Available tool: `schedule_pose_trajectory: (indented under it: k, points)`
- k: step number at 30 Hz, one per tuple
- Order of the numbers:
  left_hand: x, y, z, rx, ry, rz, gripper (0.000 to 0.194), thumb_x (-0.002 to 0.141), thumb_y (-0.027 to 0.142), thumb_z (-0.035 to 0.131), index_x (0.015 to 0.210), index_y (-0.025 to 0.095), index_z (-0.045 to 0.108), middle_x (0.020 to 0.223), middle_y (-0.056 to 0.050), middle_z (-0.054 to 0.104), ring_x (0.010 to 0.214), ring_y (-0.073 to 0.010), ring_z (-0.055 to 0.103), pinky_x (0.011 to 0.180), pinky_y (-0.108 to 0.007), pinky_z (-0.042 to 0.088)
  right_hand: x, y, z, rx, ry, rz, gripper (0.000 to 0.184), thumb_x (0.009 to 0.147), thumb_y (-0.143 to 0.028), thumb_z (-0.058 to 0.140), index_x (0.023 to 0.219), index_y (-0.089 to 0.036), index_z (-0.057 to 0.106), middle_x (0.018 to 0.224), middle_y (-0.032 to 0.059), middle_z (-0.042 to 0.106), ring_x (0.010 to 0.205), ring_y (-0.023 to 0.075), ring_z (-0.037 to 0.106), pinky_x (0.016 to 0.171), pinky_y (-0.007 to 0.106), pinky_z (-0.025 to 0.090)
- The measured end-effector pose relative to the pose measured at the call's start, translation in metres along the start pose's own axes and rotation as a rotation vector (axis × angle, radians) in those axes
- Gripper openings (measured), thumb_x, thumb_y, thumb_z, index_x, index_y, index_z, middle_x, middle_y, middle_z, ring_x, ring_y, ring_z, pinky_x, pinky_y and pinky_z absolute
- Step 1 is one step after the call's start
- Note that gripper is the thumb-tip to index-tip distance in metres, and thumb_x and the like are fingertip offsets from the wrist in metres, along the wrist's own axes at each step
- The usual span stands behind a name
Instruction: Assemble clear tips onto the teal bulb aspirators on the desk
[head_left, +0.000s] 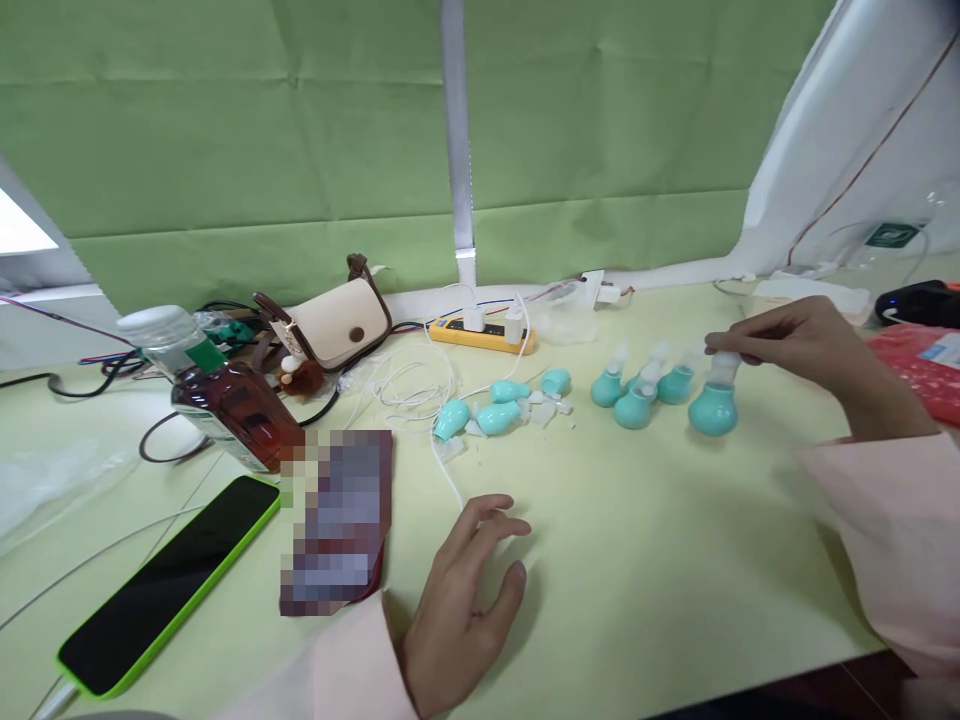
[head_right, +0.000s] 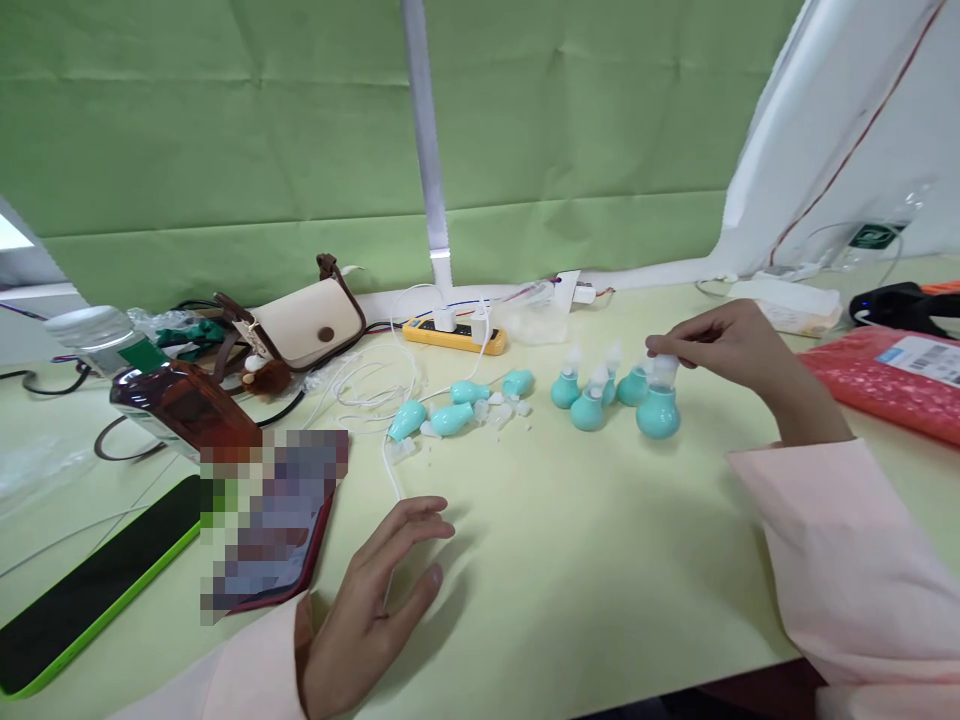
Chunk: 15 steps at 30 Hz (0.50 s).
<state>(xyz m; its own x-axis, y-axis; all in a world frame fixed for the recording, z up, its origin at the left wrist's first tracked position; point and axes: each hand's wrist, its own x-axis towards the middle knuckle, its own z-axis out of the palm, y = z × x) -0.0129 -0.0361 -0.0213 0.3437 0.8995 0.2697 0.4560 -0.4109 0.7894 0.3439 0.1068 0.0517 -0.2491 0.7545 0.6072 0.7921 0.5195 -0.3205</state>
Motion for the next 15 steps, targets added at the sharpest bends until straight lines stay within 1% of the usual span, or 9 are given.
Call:
schedule_pose_trajectory:
  k: [3,5,8,9,10,11,13,14,15]
  points:
    - [-0.001,-0.001,0.001,0.003,-0.009,-0.001,0.025,0.077,0.008,0.042,0.097,0.021,0.049,0.114,-0.007,0.041,0.107,-0.0177,0.041,0.087,-0.029,0.035,0.001,0.010,0.010,-0.042,-0.084,0.174,0.018,0.064,-0.039,0.063,0.054,-0.024,0.062,0.039,0.0013,0.052,0.033,0.0110,0.043,0.028,0.026,0.031]
    - [-0.001,-0.001,0.001,0.003,-0.016,-0.003,0.024,0.077,0.008,0.041,0.095,0.021,0.049,0.114,-0.006,0.041,0.105,-0.0172,0.042,0.087,-0.028,0.035,0.002,0.011,0.015,-0.082,-0.110,0.148,0.016,0.064,-0.038,0.063,0.056,-0.025,0.062,0.039,0.0000,0.052,0.031,0.0105,0.042,0.026,0.025,0.031]
    - [-0.002,0.000,0.001,0.003,-0.025,-0.010,0.023,0.077,0.008,0.041,0.094,0.021,0.049,0.114,-0.006,0.039,0.103,-0.0166,0.043,0.087,-0.028,0.034,0.001,0.009,0.017,-0.116,-0.083,0.035,0.012,0.067,-0.038,0.061,0.061,-0.027,0.062,0.038,-0.0022,0.051,0.031,0.0109,0.042,0.026,0.026,0.032]
    - [-0.002,0.000,0.001,0.004,-0.028,-0.011,0.023,0.077,0.008,0.041,0.093,0.021,0.049,0.114,-0.006,0.039,0.103,-0.0164,0.044,0.087,-0.027,0.034,0.000,0.006,0.017,-0.134,-0.040,0.016,0.012,0.068,-0.038,0.059,0.063,-0.027,0.061,0.038,-0.0026,0.049,0.032,0.0112,0.042,0.027,0.026,0.033]
    - [-0.001,0.000,0.001,0.003,-0.030,-0.012,0.022,0.077,0.008,0.041,0.093,0.021,0.049,0.113,-0.006,0.039,0.102,-0.0162,0.044,0.086,-0.027,0.034,-0.001,0.001,0.018,-0.163,0.039,0.011,0.012,0.069,-0.039,0.057,0.066,-0.028,0.061,0.039,-0.0026,0.047,0.034,0.0118,0.042,0.030,0.028,0.035]
    - [0.000,0.000,0.001,-0.002,-0.032,-0.009,0.022,0.077,0.007,0.041,0.093,0.020,0.049,0.112,-0.006,0.040,0.102,-0.0161,0.044,0.086,-0.027,0.034,-0.002,-0.006,0.020,-0.199,0.152,0.010,0.012,0.071,-0.039,0.054,0.069,-0.029,0.060,0.042,-0.0022,0.046,0.038,0.0129,0.043,0.034,0.030,0.037]
    - [0.001,0.000,0.001,-0.014,-0.039,-0.002,0.022,0.076,0.007,0.041,0.092,0.020,0.049,0.109,-0.006,0.042,0.101,-0.0158,0.044,0.085,-0.026,0.034,-0.004,-0.027,0.029,-0.270,0.431,-0.010,0.014,0.076,-0.037,0.047,0.078,-0.030,0.058,0.049,-0.0006,0.046,0.047,0.0160,0.045,0.044,0.034,0.040]
    - [0.002,0.000,0.001,-0.021,-0.041,0.003,0.022,0.076,0.007,0.041,0.091,0.020,0.050,0.108,-0.006,0.043,0.101,-0.0157,0.045,0.085,-0.025,0.034,-0.005,-0.040,0.036,-0.279,0.521,-0.047,0.013,0.077,-0.036,0.046,0.080,-0.031,0.058,0.053,0.0002,0.047,0.051,0.0171,0.046,0.048,0.036,0.040]
    - [0.002,0.000,0.001,-0.024,-0.043,0.004,0.022,0.076,0.006,0.041,0.091,0.020,0.050,0.107,-0.006,0.043,0.100,-0.0153,0.045,0.085,-0.025,0.034,-0.006,-0.055,0.046,-0.268,0.516,-0.105,0.013,0.077,-0.033,0.046,0.081,-0.030,0.057,0.054,0.0009,0.048,0.052,0.0171,0.046,0.049,0.035,0.040]
